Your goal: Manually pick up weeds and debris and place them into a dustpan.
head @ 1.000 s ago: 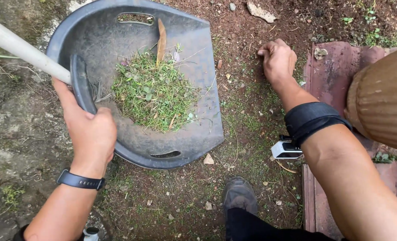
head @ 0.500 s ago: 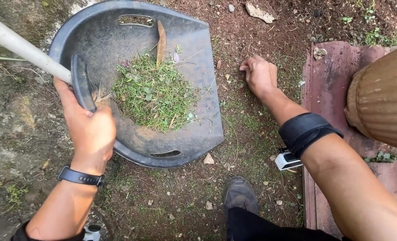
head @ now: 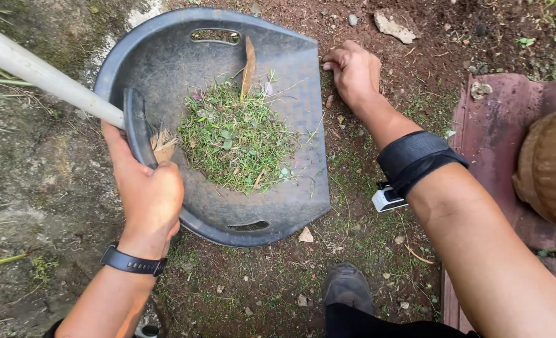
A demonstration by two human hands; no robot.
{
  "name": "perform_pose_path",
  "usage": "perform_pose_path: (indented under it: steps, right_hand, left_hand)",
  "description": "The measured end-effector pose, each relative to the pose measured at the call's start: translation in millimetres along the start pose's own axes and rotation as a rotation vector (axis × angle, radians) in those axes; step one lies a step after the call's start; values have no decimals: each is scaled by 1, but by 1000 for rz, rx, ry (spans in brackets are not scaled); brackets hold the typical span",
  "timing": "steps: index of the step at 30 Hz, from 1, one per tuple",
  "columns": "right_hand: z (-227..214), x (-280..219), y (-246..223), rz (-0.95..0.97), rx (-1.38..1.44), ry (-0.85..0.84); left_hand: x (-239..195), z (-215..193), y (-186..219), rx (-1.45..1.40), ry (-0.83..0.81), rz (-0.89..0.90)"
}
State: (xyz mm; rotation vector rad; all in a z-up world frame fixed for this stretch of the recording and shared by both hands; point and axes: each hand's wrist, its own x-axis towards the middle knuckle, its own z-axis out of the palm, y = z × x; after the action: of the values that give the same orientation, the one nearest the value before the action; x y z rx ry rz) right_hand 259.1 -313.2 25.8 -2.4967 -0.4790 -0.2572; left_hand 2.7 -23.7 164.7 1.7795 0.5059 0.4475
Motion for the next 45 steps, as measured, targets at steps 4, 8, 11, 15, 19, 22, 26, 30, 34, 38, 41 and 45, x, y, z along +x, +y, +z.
perform_pose_path:
  steps: [4, 8, 11, 15, 19, 22, 26, 30, 34, 38, 41, 45]
  right_hand:
    - [19, 4, 25, 18, -73, -80]
    - [11, -8, 19, -257, -85, 199]
    - [2, -7, -6, -297, 5, 229]
    - [-22, -14, -67, -277, 161, -73]
    - [-44, -31, -158, -332, -168, -462]
    - [-28, -50, -170, -529, -574, -584]
    - [-1, -68, -148, -404, -712, -912]
    - [6, -76, -137, -360, -604, -943]
    - [11, -71, -131, -346, -571, -944]
    - [12, -72, -136, -353, -611, -950]
    - [12, -69, -135, -351, -606, -950]
    - [11, -71, -138, -327, -612, -963]
  left_hand:
    - [3, 6, -1, -69, 1, 37]
    - [8, 9, -9, -14, 55, 132]
    - [11, 10, -35, 112, 166, 276]
    - [8, 11, -18, 222, 220, 112]
    - [2, 4, -22, 192, 271, 265]
    - [-11, -8, -3, 169, 214, 176]
    - [-15, -12, -12, 162, 118, 37]
    - [-14, -12, -26, 170, 131, 148]
    - [-14, -17, -15, 163, 60, -6]
    - [-12, -18, -18, 202, 49, -19]
    - [-7, -15, -21, 206, 67, 10]
    - [-9, -22, -3, 186, 38, -62]
